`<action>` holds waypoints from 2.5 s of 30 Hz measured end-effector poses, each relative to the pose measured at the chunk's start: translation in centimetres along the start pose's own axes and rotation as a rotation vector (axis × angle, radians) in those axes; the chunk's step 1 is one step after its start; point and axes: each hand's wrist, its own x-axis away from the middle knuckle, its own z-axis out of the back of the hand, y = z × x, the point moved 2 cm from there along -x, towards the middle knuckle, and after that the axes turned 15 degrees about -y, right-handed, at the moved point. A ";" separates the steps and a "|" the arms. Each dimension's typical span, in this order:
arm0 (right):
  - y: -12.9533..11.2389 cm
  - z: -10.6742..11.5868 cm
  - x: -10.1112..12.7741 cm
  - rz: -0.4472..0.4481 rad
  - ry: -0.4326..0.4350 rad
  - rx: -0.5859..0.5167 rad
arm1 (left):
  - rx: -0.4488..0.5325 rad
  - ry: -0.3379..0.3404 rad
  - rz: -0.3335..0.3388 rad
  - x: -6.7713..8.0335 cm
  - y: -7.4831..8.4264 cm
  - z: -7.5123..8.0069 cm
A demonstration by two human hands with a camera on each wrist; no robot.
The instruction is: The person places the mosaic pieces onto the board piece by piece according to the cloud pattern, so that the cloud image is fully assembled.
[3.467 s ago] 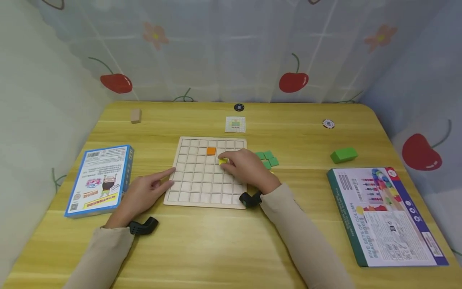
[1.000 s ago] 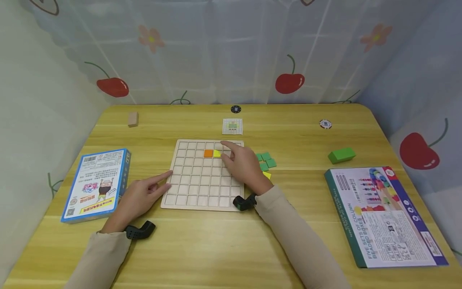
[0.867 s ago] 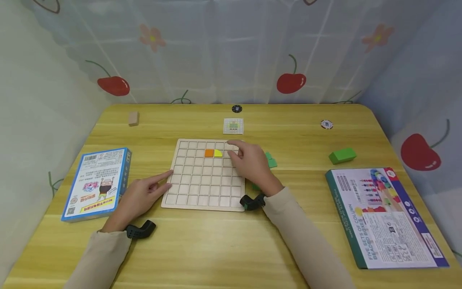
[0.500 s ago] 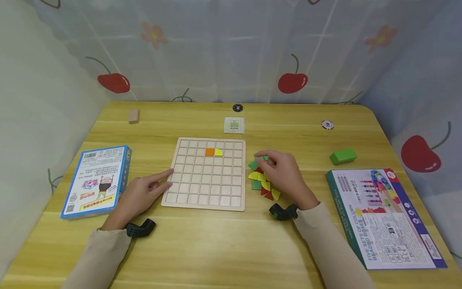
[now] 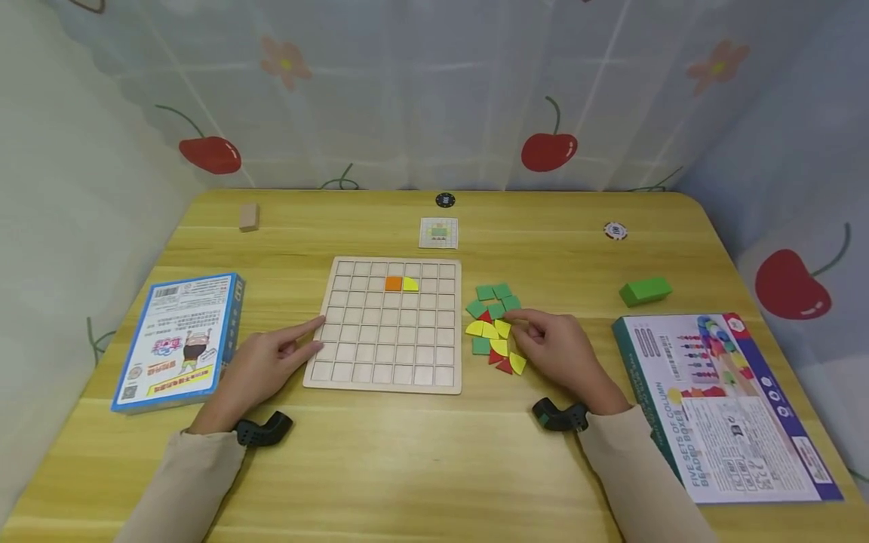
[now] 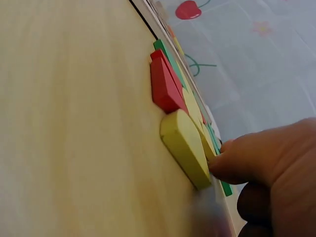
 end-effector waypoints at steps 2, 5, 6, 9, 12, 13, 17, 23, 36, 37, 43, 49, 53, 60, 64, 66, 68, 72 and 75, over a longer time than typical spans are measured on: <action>-0.1 -0.1 0.0 -0.008 -0.015 0.012 | 0.000 0.000 -0.001 0.0 0.0 0.0; -0.1 -0.3 0.0 -0.022 -0.026 0.028 | 0.003 -0.002 -0.007 0.0 0.0 0.0; -0.1 -0.3 0.1 -0.025 -0.028 0.033 | 0.005 -0.001 -0.005 0.0 0.0 0.0; -0.2 -0.3 0.0 -0.015 -0.032 0.040 | 0.004 -0.002 -0.005 0.1 0.0 0.0; -0.3 -0.3 0.0 0.003 -0.037 0.045 | -0.001 -0.003 0.002 0.0 0.0 0.1; -0.4 -0.3 0.0 0.009 -0.041 0.046 | -0.002 -0.003 0.003 0.1 0.0 0.1; -0.5 -0.4 0.0 0.021 -0.067 0.073 | -0.003 0.000 0.002 0.1 0.0 0.1; -0.5 -0.5 0.0 0.039 -0.073 0.134 | -0.001 0.003 -0.002 0.1 0.0 0.1; -0.6 -0.4 0.0 0.049 -0.041 0.173 | -0.010 0.004 -0.019 0.1 0.0 0.1; -0.6 -0.4 0.0 0.061 -0.029 0.184 | -0.011 0.004 -0.021 0.1 0.0 0.1; -0.3 -0.7 0.5 0.115 0.048 0.219 | -0.005 -0.008 -0.015 0.2 0.1 0.0; 0.0 -0.6 0.6 0.063 0.103 0.227 | -0.006 -0.011 -0.009 0.2 0.2 0.0; 0.1 -0.5 0.6 0.006 0.104 0.213 | -0.007 -0.008 -0.005 0.3 0.2 0.0; 0.4 -0.4 0.7 0.012 0.069 0.196 | -0.004 -0.006 -0.016 0.2 0.2 -0.1; 0.5 -0.3 0.7 0.053 0.052 0.188 | -0.004 -0.004 -0.017 0.1 0.1 -0.1; 0.4 -0.2 0.7 0.071 0.058 0.189 | -0.006 0.001 -0.020 0.1 0.1 -0.1; 0.4 -0.2 0.7 0.086 0.071 0.193 | -0.007 0.004 -0.021 0.1 0.1 0.0; 0.3 -0.2 0.7 0.114 0.104 0.196 | -0.003 -0.001 -0.011 0.1 0.2 0.0; 0.3 -0.2 0.6 0.119 0.120 0.196 | 0.001 -0.011 -0.001 0.2 0.2 0.0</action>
